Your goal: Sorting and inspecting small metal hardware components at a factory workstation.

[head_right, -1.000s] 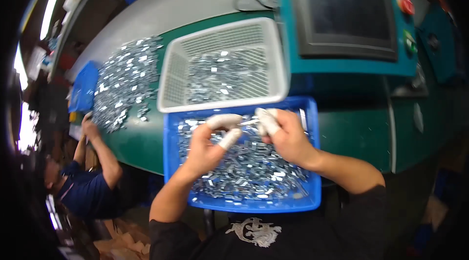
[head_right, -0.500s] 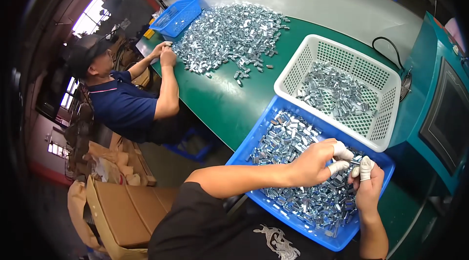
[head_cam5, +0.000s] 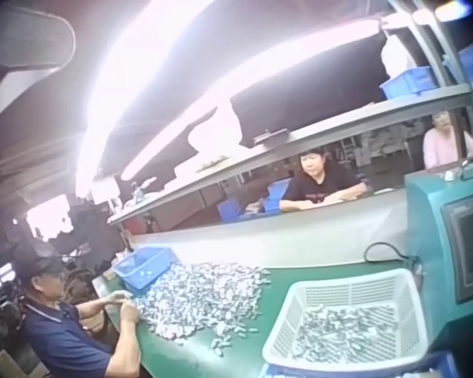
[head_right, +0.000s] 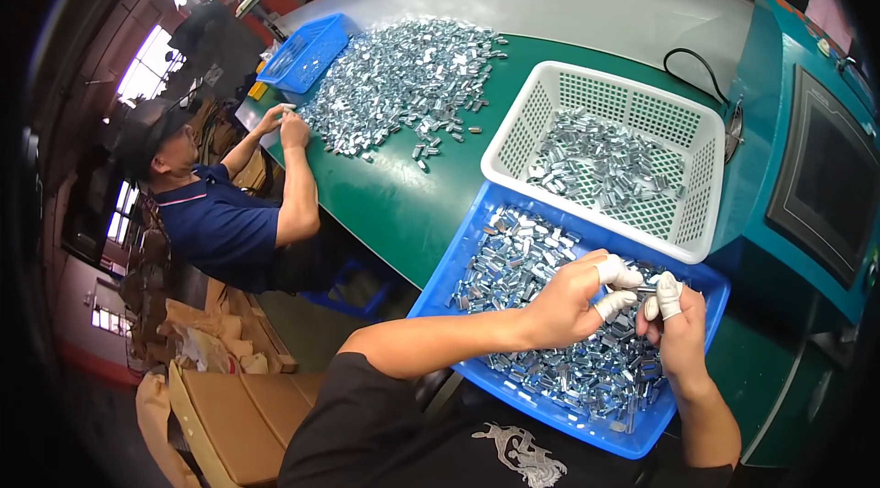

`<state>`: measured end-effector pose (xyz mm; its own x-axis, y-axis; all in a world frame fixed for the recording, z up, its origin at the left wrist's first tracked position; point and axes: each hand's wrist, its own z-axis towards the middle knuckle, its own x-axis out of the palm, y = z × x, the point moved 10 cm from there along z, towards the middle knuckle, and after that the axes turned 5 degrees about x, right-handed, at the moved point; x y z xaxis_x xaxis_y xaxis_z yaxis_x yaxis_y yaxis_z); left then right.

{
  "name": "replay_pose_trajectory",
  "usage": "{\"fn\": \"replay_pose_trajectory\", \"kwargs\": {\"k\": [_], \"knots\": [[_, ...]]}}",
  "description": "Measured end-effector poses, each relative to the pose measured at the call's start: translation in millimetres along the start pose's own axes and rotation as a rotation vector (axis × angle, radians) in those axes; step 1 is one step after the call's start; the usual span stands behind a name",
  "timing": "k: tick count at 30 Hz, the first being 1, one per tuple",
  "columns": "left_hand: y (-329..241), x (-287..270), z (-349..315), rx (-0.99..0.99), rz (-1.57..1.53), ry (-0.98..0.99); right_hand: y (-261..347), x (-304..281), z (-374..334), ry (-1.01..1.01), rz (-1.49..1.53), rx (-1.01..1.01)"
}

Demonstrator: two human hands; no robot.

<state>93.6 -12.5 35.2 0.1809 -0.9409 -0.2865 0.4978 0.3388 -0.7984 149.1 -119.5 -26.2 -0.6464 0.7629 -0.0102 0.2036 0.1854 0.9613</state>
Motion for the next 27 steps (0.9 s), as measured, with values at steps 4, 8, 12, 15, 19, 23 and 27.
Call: {"fn": "replay_pose_trajectory", "kwargs": {"k": [4, 8, 12, 15, 19, 23, 27], "knots": [[2, 8, 0, -0.001, -0.01, 0.028, -1, 2, -2, 0.03, 0.026, 0.017], [-1, 1, -2, -0.005, 0.106, 0.052, -3, 6, 2, 0.05, 0.056, 0.017], [-3, -1, 4, -0.074, 0.157, 0.018, 3, 3, -3, 0.01, 0.051, -0.026], [34, 8, -10, -0.407, -0.016, 0.213, -1, -4, -8, -0.008, 0.064, -0.039], [48, 13, -26, -0.506, -0.193, 0.158, 16, 7, -7, -0.034, -0.043, -0.212], [27, 8, -7, -0.305, 0.039, 0.115, 14, 0, -7, -0.019, -0.025, -0.161], [11, 1, 5, -0.178, 0.136, 0.132, 4, 2, -2, 0.048, 0.071, -0.007]]}}
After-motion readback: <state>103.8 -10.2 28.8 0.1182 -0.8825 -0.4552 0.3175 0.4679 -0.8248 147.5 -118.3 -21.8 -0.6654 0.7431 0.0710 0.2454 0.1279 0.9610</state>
